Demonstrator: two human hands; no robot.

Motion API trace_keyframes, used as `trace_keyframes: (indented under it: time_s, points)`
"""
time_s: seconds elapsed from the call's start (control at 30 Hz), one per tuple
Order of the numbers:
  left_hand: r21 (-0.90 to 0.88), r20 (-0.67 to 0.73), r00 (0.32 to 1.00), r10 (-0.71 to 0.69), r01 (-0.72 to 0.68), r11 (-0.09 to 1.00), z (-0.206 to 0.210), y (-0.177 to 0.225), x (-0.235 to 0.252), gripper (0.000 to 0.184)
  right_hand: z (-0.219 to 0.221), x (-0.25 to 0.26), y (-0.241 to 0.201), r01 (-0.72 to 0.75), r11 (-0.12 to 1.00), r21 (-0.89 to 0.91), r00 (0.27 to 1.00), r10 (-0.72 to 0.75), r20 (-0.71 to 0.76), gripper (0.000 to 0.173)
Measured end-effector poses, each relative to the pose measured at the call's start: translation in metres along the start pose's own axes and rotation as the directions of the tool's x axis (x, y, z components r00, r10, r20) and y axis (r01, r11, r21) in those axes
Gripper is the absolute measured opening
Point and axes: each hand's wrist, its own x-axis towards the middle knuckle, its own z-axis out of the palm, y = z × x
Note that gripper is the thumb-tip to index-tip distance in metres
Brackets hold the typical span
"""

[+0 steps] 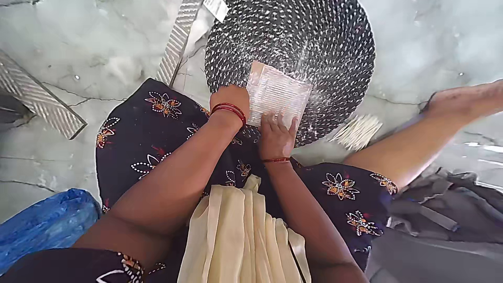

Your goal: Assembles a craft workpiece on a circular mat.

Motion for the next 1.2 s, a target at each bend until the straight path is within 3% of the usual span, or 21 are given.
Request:
trace_keyframes:
  time_s: [0.17,0.27,0.47,0.6,0.73,0.9,0.97,1.1,1.2]
  points:
    - [0.011,-0.001,1.000,0.008,-0.008,1.000,0.002,0.000,0.000,0.024,-0.001,-0.001,0.003,0.024,0.999,-0.028,0.995,-0.027,-0.095,0.025]
    - [0.026,0.009,1.000,0.019,-0.019,0.999,0.000,0.001,-0.002,0.023,-0.011,0.003,0.004,-0.018,0.999,0.047,0.998,0.021,-0.058,0.017]
    - [0.070,0.001,1.000,-0.011,0.011,0.997,0.003,0.000,-0.001,0.021,-0.017,-0.004,0.009,-0.001,0.992,0.124,0.999,-0.004,0.036,0.024]
    - [0.011,-0.003,0.999,0.042,-0.042,0.999,-0.002,-0.005,-0.001,0.021,-0.028,-0.003,0.025,-0.096,0.944,0.316,0.992,0.065,0.107,0.040]
    - [-0.147,-0.037,0.978,0.203,-0.206,0.967,-0.006,-0.012,0.000,0.018,-0.042,0.010,0.047,-0.291,0.740,0.606,0.925,0.380,-0.020,0.041]
    - [-0.319,-0.056,0.954,0.293,-0.295,0.901,0.003,-0.011,0.001,0.012,-0.047,0.016,0.060,-0.353,0.259,0.899,0.739,0.666,0.098,0.054]
    - [-0.369,-0.050,0.952,0.303,-0.299,0.880,0.008,-0.008,0.001,0.011,-0.048,0.013,0.064,-0.349,0.142,0.926,0.708,0.688,0.161,0.057]
    - [-0.471,0.013,0.953,0.303,-0.261,0.842,0.016,-0.008,0.003,0.008,-0.051,0.011,0.060,-0.400,-0.031,0.916,0.768,0.534,0.354,0.033]
    - [-0.483,0.049,0.944,0.327,-0.264,0.835,0.020,-0.004,0.002,0.008,-0.042,0.018,0.053,-0.349,-0.146,0.926,0.746,0.554,0.369,0.020]
